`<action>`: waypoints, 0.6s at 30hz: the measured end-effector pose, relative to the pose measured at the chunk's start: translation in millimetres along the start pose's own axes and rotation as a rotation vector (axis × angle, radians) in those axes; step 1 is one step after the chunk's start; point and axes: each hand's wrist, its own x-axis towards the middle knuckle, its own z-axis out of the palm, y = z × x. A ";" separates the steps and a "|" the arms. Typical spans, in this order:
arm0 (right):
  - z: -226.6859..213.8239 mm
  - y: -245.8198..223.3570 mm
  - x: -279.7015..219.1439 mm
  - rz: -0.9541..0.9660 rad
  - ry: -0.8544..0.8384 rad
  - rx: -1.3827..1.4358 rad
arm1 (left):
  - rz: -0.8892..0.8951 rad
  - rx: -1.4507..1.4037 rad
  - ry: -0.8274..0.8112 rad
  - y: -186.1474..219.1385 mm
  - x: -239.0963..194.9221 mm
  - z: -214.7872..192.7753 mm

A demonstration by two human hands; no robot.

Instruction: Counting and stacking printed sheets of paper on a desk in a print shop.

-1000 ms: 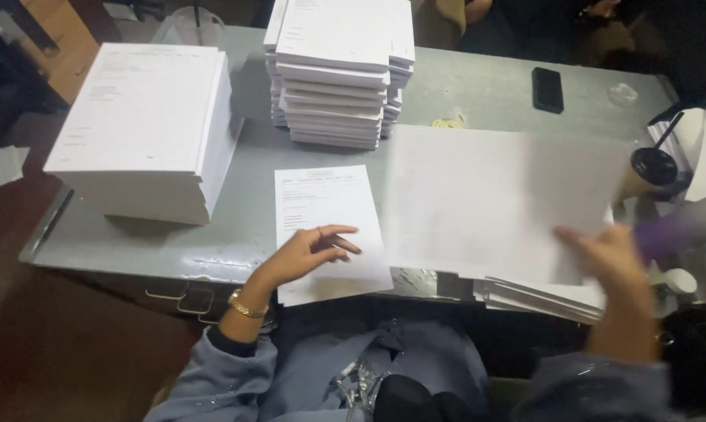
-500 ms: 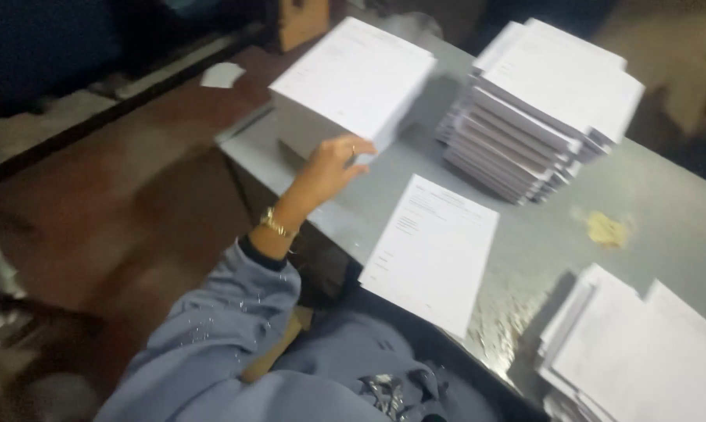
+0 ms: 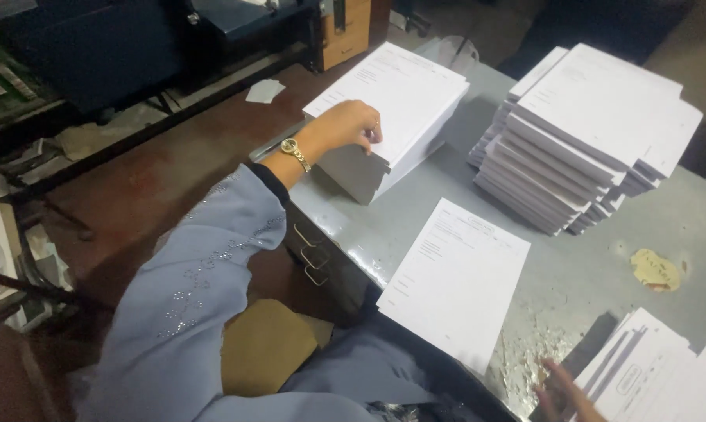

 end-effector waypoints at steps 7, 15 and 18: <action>100.8 0.8 13.3 -0.443 0.108 0.203 | -0.085 -0.056 -0.040 13.6 -6.4 -15.3; 116.9 -37.7 18.5 -0.540 -0.072 0.134 | 0.044 -0.007 0.011 8.3 -17.4 -12.6; 116.6 -40.7 16.2 -0.582 -0.040 0.081 | 0.103 0.112 0.074 -7.3 -17.6 2.7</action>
